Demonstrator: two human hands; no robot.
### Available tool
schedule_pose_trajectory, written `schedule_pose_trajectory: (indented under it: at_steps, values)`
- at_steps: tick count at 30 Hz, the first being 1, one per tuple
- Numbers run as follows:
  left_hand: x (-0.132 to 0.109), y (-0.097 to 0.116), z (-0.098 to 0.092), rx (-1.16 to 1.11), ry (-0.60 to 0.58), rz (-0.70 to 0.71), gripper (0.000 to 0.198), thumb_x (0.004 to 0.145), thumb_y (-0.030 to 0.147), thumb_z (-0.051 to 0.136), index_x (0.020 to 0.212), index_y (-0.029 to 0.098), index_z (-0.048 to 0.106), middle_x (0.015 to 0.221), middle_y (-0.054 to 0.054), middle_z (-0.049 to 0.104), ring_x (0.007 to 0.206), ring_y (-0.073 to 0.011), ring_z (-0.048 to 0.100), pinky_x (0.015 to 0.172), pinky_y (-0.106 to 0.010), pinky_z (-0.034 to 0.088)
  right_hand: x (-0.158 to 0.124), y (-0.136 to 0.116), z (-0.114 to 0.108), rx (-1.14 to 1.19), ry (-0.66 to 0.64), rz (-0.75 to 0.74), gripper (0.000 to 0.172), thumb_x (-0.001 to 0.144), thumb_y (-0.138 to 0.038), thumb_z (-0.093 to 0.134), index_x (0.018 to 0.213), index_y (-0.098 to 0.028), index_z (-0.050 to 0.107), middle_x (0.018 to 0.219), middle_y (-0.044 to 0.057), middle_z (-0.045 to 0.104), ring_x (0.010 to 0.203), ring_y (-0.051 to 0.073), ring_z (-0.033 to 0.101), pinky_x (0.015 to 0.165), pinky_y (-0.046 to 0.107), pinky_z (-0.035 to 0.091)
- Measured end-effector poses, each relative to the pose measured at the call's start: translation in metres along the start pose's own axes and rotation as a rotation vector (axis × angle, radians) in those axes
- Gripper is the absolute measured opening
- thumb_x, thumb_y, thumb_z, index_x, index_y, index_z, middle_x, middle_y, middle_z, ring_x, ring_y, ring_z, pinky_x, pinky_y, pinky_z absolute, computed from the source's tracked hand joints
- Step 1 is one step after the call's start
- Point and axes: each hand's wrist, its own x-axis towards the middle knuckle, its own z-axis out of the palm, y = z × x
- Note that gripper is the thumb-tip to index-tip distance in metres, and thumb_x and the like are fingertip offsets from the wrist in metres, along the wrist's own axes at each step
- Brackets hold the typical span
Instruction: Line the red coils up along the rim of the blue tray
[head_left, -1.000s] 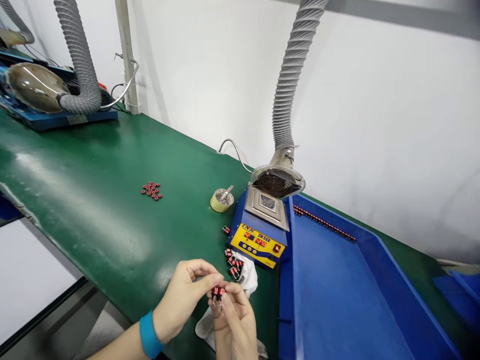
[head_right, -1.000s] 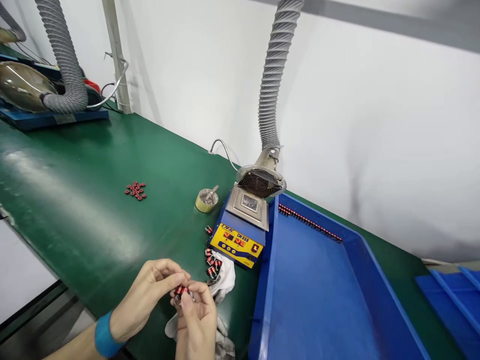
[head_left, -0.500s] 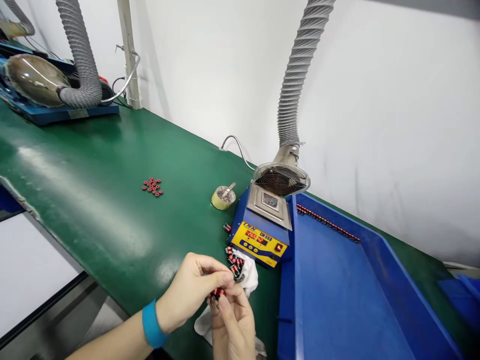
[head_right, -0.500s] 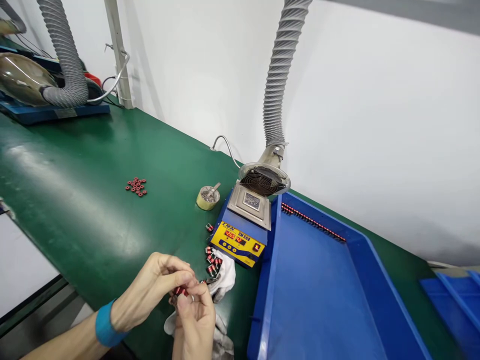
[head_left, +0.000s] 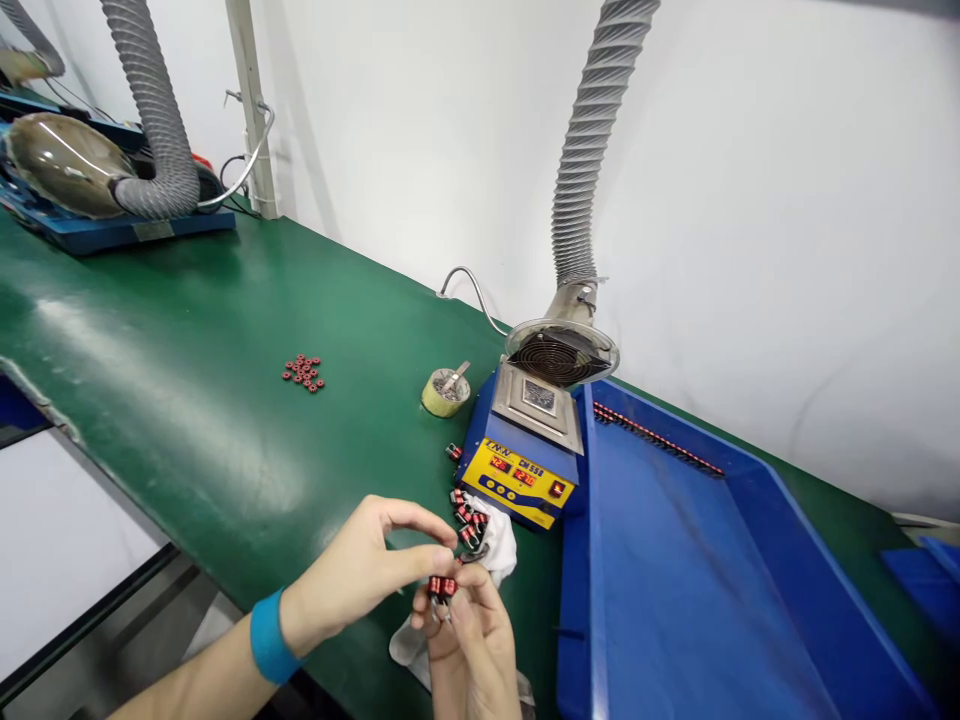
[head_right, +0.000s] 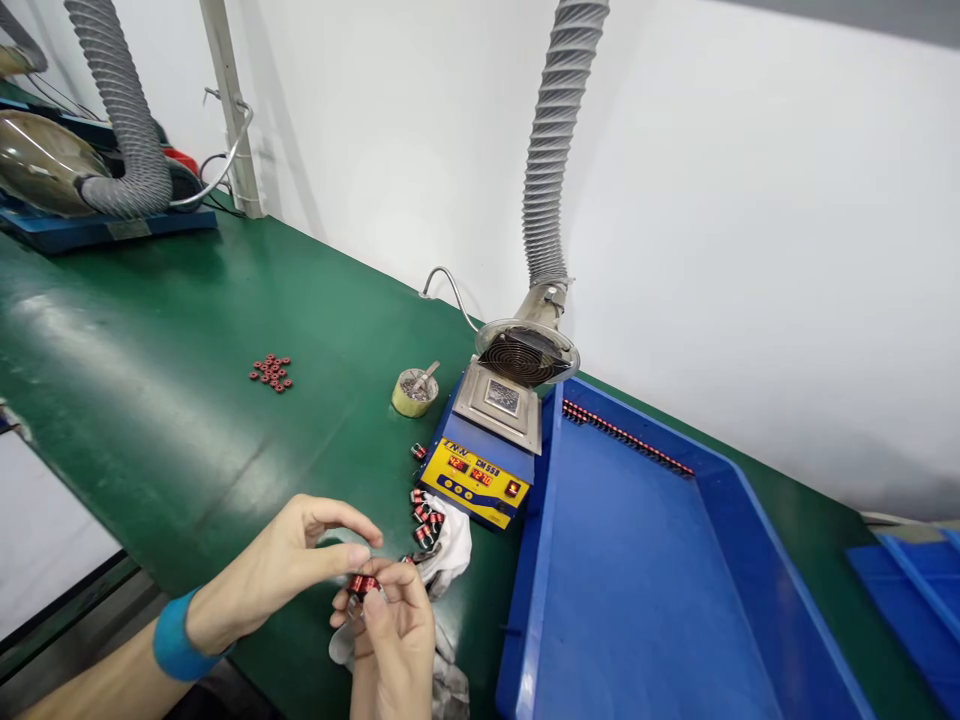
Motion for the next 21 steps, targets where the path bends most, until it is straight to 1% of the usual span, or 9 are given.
schedule_pose_trajectory:
  at_steps: [2, 5, 8, 10, 12, 14, 15, 18, 21]
  values:
    - [0.001, 0.0, 0.004, -0.052, -0.029, -0.007, 0.021, 0.069, 0.029, 0.068, 0.079, 0.011, 0.065, 0.062, -0.001, 0.061, 0.044, -0.0101, 0.053, 0.041, -0.021, 0.046, 0.0, 0.001, -0.002, -0.01, -0.001, 0.001, 0.023, 0.066, -0.033, 0.077, 0.074, -0.021, 0.059, 0.078, -0.004, 0.063, 0.055, 0.006, 0.058, 0.052, 0.018, 0.048]
    - [0.004, 0.004, 0.007, 0.002, -0.042, -0.007, 0.013, 0.07, 0.024, 0.065, 0.071, 0.012, 0.062, 0.057, 0.001, 0.059, 0.041, -0.0099, 0.053, 0.04, -0.02, 0.045, 0.001, 0.002, -0.003, -0.015, -0.001, -0.002, 0.022, 0.066, -0.031, 0.077, 0.074, -0.021, 0.06, 0.077, -0.004, 0.062, 0.053, 0.004, 0.057, 0.052, 0.015, 0.046]
    - [0.007, 0.007, 0.005, 0.111, -0.043, 0.031, 0.007, 0.071, 0.02, 0.063, 0.069, 0.013, 0.063, 0.061, 0.0, 0.062, 0.048, -0.0113, 0.059, 0.046, -0.019, 0.048, 0.002, 0.0, -0.001, -0.013, 0.003, -0.006, 0.021, 0.065, -0.03, 0.078, 0.075, -0.022, 0.061, 0.076, -0.004, 0.062, 0.054, 0.005, 0.057, 0.053, 0.015, 0.046]
    - [0.01, 0.006, 0.001, 0.099, 0.071, 0.155, 0.007, 0.073, 0.02, 0.064, 0.073, 0.014, 0.068, 0.073, -0.003, 0.069, 0.069, -0.0145, 0.065, 0.063, -0.019, 0.052, 0.002, -0.003, 0.0, -0.012, 0.011, -0.003, 0.021, 0.065, -0.031, 0.078, 0.075, -0.022, 0.062, 0.077, -0.004, 0.062, 0.054, 0.005, 0.058, 0.053, 0.016, 0.046]
    - [0.011, 0.0, -0.008, 0.003, 0.25, 0.283, 0.009, 0.074, 0.024, 0.066, 0.079, 0.017, 0.07, 0.084, -0.004, 0.071, 0.085, -0.0158, 0.065, 0.077, -0.02, 0.051, 0.001, -0.008, -0.001, -0.023, 0.022, 0.009, 0.02, 0.064, -0.031, 0.079, 0.074, -0.022, 0.064, 0.077, -0.004, 0.062, 0.054, 0.006, 0.058, 0.052, 0.017, 0.046]
    - [0.01, -0.011, -0.021, -0.015, 0.386, 0.337, 0.012, 0.076, 0.029, 0.065, 0.083, 0.02, 0.07, 0.089, -0.003, 0.072, 0.089, -0.0158, 0.065, 0.081, -0.02, 0.05, 0.002, -0.016, -0.005, -0.056, 0.031, 0.019, 0.02, 0.064, -0.031, 0.079, 0.074, -0.021, 0.065, 0.078, -0.002, 0.062, 0.054, 0.007, 0.057, 0.051, 0.019, 0.046]
    - [0.007, -0.019, -0.028, 0.053, 0.412, 0.331, 0.013, 0.077, 0.031, 0.065, 0.084, 0.021, 0.07, 0.09, -0.003, 0.072, 0.089, -0.0157, 0.065, 0.081, -0.019, 0.05, 0.003, -0.022, -0.008, -0.08, 0.032, 0.018, 0.021, 0.063, -0.032, 0.079, 0.075, -0.02, 0.066, 0.079, 0.0, 0.063, 0.054, 0.008, 0.057, 0.051, 0.02, 0.047]
    - [-0.007, -0.05, -0.05, 0.453, 0.32, 0.294, 0.012, 0.078, 0.032, 0.063, 0.083, 0.025, 0.071, 0.088, -0.001, 0.072, 0.085, -0.0159, 0.066, 0.077, -0.018, 0.05, 0.013, -0.055, -0.02, -0.19, 0.026, -0.024, 0.029, 0.06, -0.034, 0.081, 0.081, -0.019, 0.068, 0.085, 0.004, 0.064, 0.055, 0.009, 0.055, 0.051, 0.021, 0.046]
    - [-0.023, -0.081, -0.063, 0.739, 0.203, 0.348, 0.01, 0.075, 0.032, 0.063, 0.08, 0.031, 0.072, 0.07, 0.002, 0.07, 0.065, -0.0158, 0.065, 0.059, -0.019, 0.051, 0.035, -0.107, -0.029, -0.407, 0.007, -0.084, 0.035, 0.058, -0.032, 0.082, 0.088, -0.018, 0.069, 0.082, 0.006, 0.065, 0.057, 0.01, 0.054, 0.05, 0.021, 0.045]
